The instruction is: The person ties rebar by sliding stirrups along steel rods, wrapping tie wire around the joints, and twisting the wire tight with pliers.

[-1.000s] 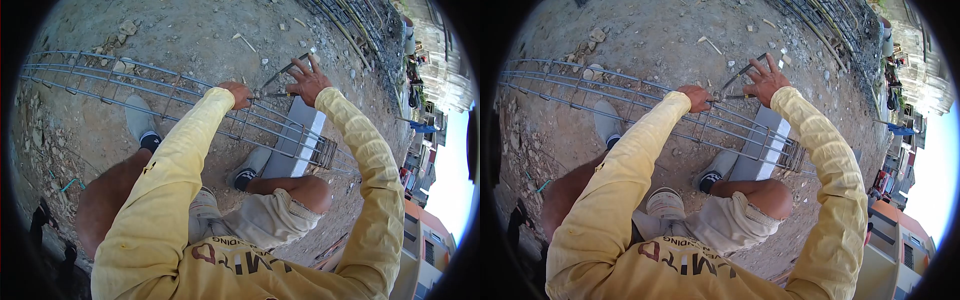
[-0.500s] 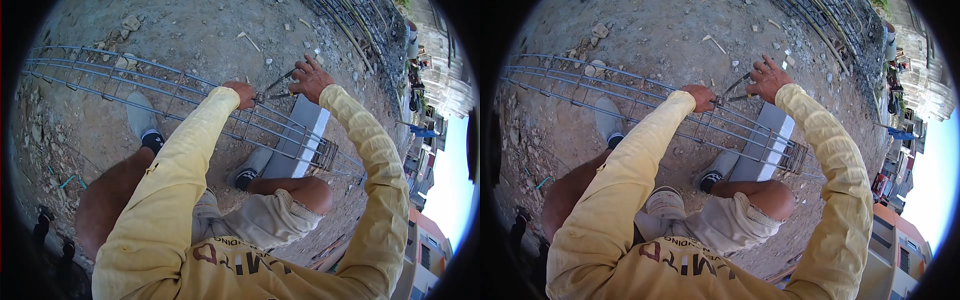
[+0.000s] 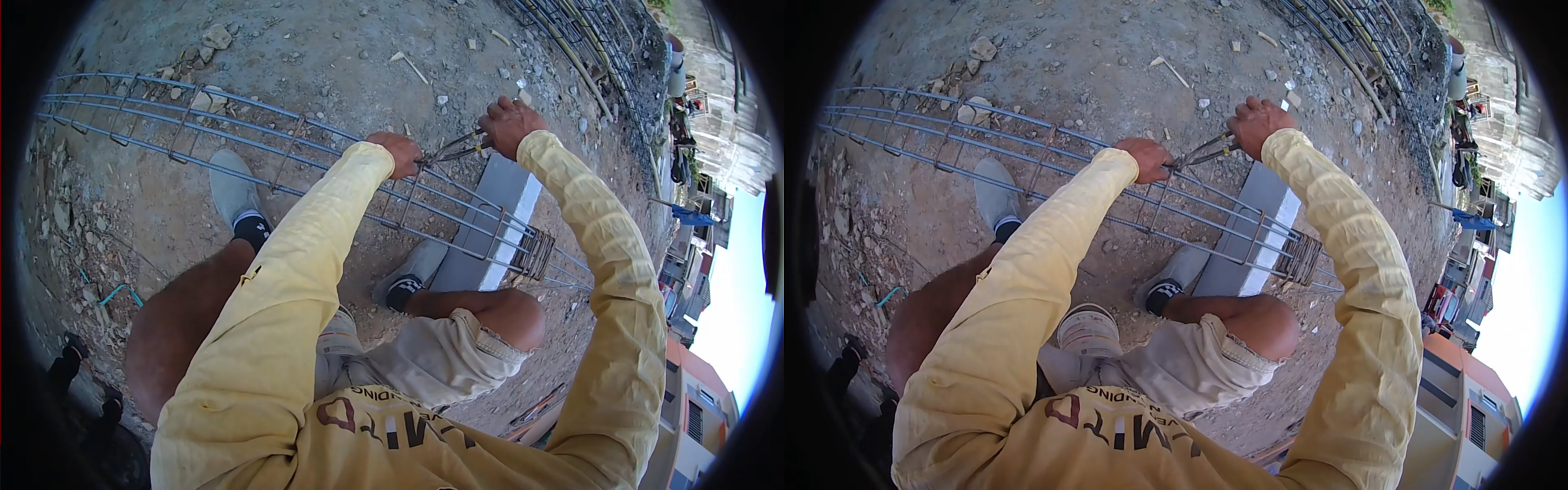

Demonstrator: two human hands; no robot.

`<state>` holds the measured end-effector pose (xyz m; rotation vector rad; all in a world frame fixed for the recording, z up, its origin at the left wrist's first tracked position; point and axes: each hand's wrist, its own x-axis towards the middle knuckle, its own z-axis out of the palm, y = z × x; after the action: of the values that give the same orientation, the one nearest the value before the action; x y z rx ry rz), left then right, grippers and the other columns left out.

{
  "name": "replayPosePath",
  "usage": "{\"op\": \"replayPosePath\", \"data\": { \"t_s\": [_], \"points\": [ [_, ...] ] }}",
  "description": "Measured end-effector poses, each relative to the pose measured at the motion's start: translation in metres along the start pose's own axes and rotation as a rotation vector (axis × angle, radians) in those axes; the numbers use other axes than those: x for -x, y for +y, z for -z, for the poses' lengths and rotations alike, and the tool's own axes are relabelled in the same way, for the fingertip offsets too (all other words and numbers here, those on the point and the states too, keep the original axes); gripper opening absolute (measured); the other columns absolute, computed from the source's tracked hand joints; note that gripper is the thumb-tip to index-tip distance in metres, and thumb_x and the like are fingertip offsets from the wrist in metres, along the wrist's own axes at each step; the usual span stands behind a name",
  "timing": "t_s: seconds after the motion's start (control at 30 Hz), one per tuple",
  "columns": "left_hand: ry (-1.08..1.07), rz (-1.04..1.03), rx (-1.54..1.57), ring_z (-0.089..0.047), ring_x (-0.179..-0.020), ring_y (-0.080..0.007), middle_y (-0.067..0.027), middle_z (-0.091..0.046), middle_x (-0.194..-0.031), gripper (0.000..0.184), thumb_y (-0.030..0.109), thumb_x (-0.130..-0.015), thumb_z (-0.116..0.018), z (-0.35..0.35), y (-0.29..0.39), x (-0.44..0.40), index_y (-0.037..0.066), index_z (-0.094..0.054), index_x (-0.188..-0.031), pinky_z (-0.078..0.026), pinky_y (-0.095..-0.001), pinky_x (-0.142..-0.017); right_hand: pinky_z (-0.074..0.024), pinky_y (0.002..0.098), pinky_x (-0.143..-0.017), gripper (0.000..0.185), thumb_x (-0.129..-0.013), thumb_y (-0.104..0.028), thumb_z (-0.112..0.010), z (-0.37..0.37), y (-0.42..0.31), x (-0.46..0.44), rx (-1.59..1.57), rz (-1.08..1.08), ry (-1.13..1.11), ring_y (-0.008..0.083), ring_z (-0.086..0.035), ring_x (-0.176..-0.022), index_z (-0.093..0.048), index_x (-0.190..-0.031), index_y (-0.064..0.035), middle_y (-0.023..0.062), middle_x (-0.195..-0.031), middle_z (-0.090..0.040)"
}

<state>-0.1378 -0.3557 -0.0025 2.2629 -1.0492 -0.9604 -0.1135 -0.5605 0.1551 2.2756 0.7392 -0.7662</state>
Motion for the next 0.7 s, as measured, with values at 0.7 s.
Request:
{"op": "replayPosePath", "data": {
  "t_s": [0.7],
  "points": [
    [0.005,0.015,-0.01,-0.062,-0.103,-0.0343,-0.0164,-0.067,-0.107,0.036,0.037,-0.084,-0.06,0.007,0.005,0.007,0.015,-0.067,-0.112,-0.047,-0.0465,-0.092,-0.0518,0.0432,-0.068,0.055,-0.068,-0.036,-0.077,0.018,-0.012,0.016,-0.589,-0.014,-0.517,0.0283,-0.066,-0.075,-0.054,-0.104,-0.0019,0.0122,-0.078,-0.065]
  ]
}}
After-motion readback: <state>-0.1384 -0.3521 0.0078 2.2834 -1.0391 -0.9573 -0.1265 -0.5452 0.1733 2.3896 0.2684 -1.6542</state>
